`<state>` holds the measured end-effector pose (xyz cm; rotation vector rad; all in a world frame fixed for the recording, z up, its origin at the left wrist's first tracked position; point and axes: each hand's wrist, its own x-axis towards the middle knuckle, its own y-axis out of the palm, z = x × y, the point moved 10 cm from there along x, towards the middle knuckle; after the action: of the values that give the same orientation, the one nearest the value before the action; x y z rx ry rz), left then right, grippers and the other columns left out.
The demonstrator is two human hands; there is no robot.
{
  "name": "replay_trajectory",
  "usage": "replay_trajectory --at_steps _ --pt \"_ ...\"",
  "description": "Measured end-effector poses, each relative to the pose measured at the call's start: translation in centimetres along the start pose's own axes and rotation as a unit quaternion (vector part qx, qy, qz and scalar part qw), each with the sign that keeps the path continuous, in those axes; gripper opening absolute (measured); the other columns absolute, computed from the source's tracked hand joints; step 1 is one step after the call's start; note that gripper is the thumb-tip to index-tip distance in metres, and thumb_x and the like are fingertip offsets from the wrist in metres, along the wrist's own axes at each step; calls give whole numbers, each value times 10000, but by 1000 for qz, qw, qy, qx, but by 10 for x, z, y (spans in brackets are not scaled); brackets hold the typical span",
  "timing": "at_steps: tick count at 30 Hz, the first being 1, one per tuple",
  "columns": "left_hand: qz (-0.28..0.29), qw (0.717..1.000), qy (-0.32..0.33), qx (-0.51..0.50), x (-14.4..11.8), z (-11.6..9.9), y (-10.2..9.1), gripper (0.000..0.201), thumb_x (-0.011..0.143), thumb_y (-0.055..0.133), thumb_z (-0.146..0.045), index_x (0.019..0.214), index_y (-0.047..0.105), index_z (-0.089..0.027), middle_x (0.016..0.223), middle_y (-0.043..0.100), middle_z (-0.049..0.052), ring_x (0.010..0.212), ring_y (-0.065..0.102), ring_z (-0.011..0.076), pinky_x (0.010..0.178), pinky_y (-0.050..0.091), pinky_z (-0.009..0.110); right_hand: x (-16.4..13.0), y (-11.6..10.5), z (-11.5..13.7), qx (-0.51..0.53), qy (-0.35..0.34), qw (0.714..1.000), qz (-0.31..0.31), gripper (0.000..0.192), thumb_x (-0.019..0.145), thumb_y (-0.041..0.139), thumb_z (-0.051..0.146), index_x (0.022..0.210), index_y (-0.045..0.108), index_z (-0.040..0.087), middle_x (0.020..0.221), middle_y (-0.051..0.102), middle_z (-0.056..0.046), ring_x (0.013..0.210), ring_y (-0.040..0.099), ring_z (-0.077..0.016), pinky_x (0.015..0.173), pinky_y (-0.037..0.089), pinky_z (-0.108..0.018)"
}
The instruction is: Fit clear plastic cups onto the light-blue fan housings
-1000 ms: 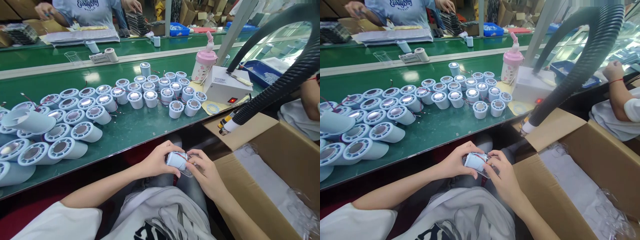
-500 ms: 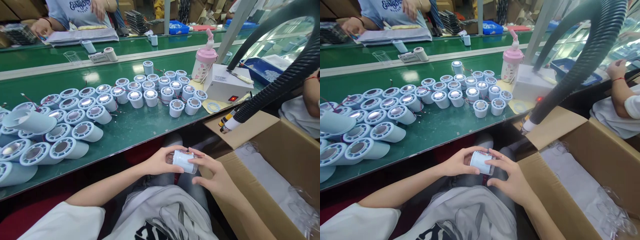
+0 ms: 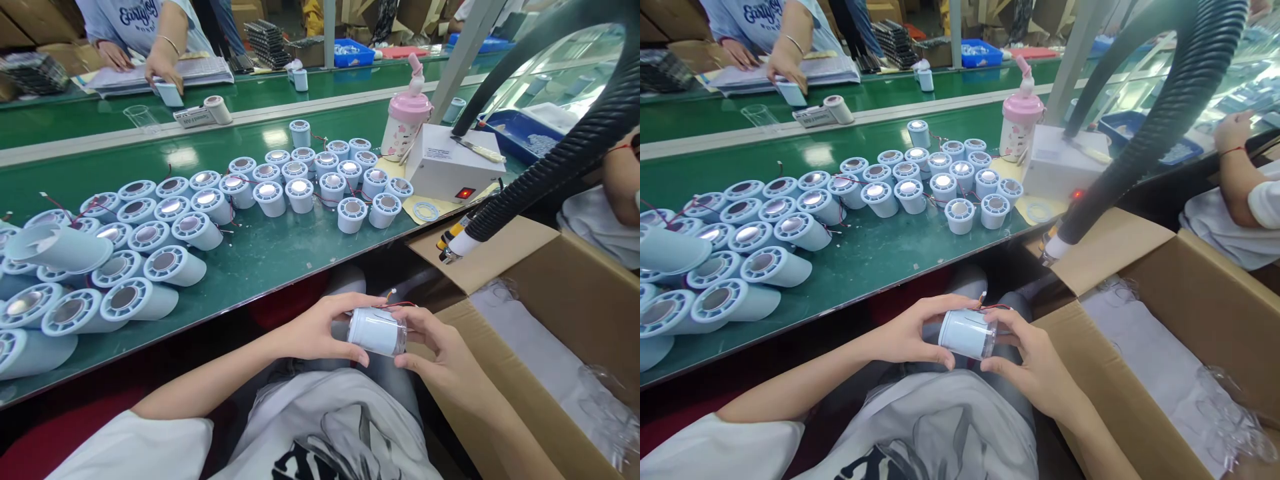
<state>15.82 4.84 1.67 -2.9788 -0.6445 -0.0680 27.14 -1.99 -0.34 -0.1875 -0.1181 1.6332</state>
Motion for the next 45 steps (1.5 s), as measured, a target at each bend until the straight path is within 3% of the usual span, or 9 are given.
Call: replay_trajectory --at_steps 8,13,22,32,36,39,42,44,45 --pt "5 995 51 86 1 -14 -2 751 669 830 -314 1354 525 -269 1385 551 113 1293 498 287 1093 390 429 2 3 -5 105 46 993 8 422 823 709 370 1186 523 258 1184 616 -89 1043 618 -245 841 550 -363" --pt "7 994 57 92 1 -16 -2 740 673 826 -316 1349 531 -259 1384 552 113 1296 496 285 1102 376 420 4 7 -12 176 87 980 5 408 821 705 406 1156 524 258 1106 652 -60 884 633 -183 753 539 -297" --pt "13 989 94 115 1 -23 -1 769 676 828 -252 1372 503 -281 1413 533 101 1342 457 270 1134 329 415 6 15 -26 246 163 955 -5 484 814 640 600 1052 513 198 746 677 -3 634 672 -146 607 559 -261" --pt "18 989 113 97 1 -22 -3 806 647 848 -256 1373 500 -293 1477 449 126 1365 421 306 1122 349 455 8 37 -39 332 245 911 17 588 727 595 752 812 534 173 582 661 -7 405 612 -104 347 437 -130" --pt "15 993 98 65 1 -18 -2 757 667 835 -233 1350 519 -320 1439 470 121 1335 446 301 997 486 393 4 51 -44 350 302 884 63 625 886 361 704 763 590 135 569 659 -49 350 569 -72 308 373 -103" --pt "-1 996 70 47 0 -14 -2 645 699 810 -238 1295 569 -290 1339 521 131 1237 524 289 877 547 337 0 54 -50 321 322 887 78 736 924 168 689 681 574 126 518 607 -48 299 502 -55 269 297 -112" --pt "-21 998 41 34 -2 -12 -4 601 723 785 -237 1282 564 -258 1287 536 124 1175 556 266 860 551 328 5 28 -48 195 240 951 0 595 930 276 654 811 570 151 538 603 -25 347 530 -99 295 345 -160" --pt "-36 999 11 17 -3 -9 -5 605 723 784 -235 1282 555 -240 1261 545 115 1133 576 248 881 545 342 8 -2 -25 47 100 990 -91 315 960 425 457 1037 554 181 802 693 -67 605 671 -158 482 523 -229" --pt "-41 999 -5 2 -3 -7 -6 610 719 786 -231 1283 551 -233 1244 552 110 1102 591 237 890 543 350 7 -9 -6 -29 13 993 -112 241 953 476 337 1153 518 209 1035 687 -101 836 698 -195 657 579 -292"
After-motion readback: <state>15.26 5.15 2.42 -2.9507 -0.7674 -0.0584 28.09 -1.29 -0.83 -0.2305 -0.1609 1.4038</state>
